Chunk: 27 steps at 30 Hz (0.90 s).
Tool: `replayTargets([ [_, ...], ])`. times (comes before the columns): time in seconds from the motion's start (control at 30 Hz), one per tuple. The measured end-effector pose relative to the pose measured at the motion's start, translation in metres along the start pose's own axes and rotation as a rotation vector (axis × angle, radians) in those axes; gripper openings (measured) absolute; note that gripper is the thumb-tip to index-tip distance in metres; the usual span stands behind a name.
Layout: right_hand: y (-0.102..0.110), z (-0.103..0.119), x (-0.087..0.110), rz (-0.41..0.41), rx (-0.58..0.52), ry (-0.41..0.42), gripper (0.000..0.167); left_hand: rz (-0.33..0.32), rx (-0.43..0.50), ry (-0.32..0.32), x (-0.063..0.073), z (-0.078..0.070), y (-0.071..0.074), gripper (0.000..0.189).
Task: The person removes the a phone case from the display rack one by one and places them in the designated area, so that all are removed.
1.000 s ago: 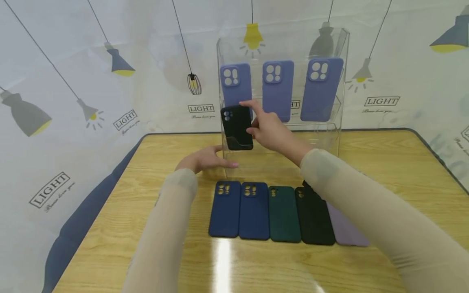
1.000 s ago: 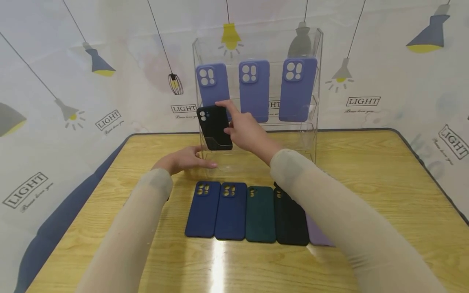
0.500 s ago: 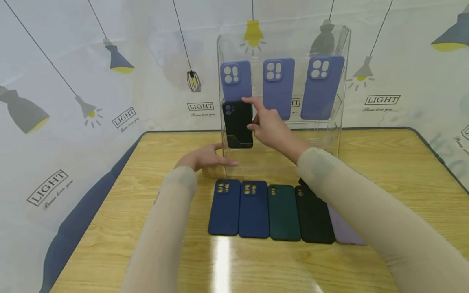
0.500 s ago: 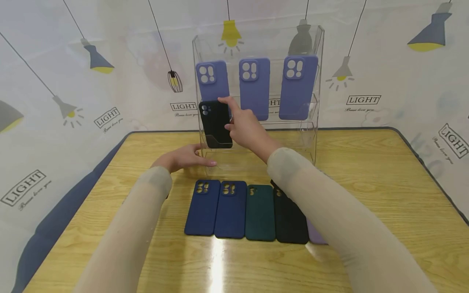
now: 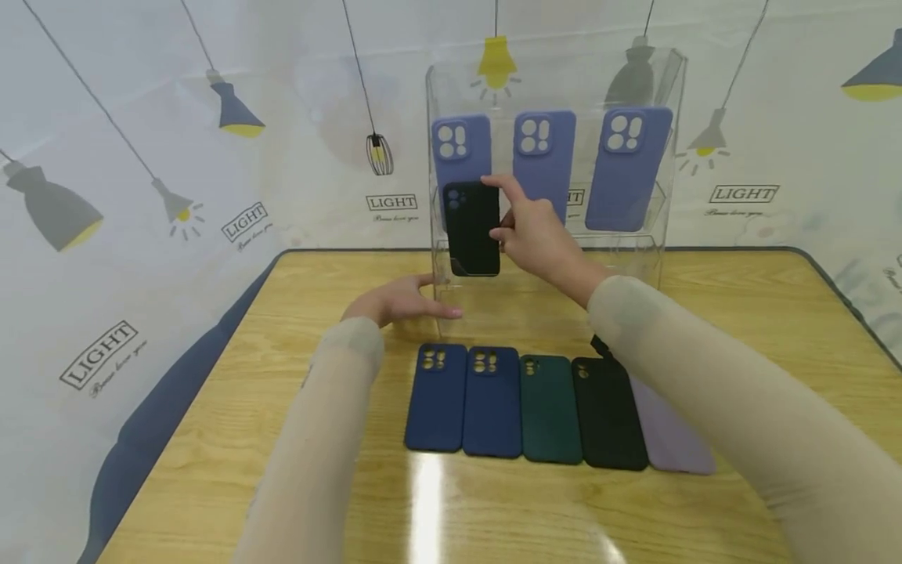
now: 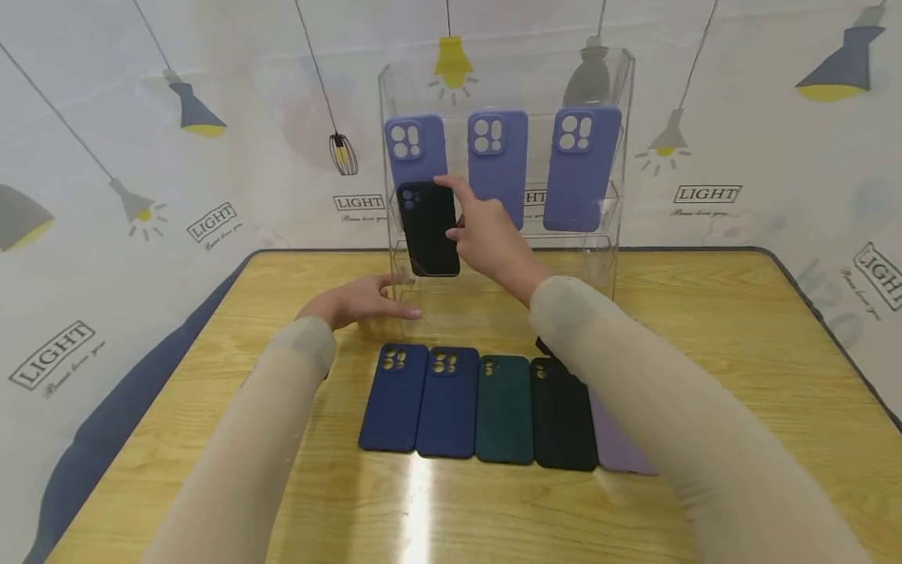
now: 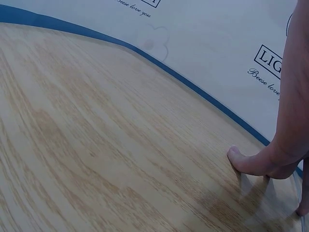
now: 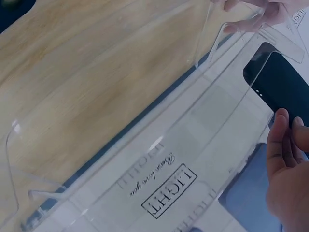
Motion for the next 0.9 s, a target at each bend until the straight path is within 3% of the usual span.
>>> replayTargets([
  [0.3, 0.026, 0.002, 0.026, -0.084, 0.016, 0.031, 0.07, 0.007, 0.013, -0.002, 0.0, 0.002, -0.001, 0.118],
  [0.6, 0.05, -0.011, 0.088, -0.289, 0.027, 0.088, 0.069, 0.013, 0.0, 0.006, -0.001, -0.001, -0.002, 0.12],
  [0.9, 0.068, -0.051, 0.151, -0.274, -0.066, -0.036, 0.079, 0.013, 0.0, -0.015, 0.0, 0.0, -0.002, 0.119],
])
Point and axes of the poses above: each hand's wrist, its own x-axis away from the middle knuckle, its own y-axis out of the back of the hand, z = x × y, the point moved 7 cm from there along -x, towards the middle knuckle, and after that the axes turned 15 degrees about z, right-handed, at the moved point
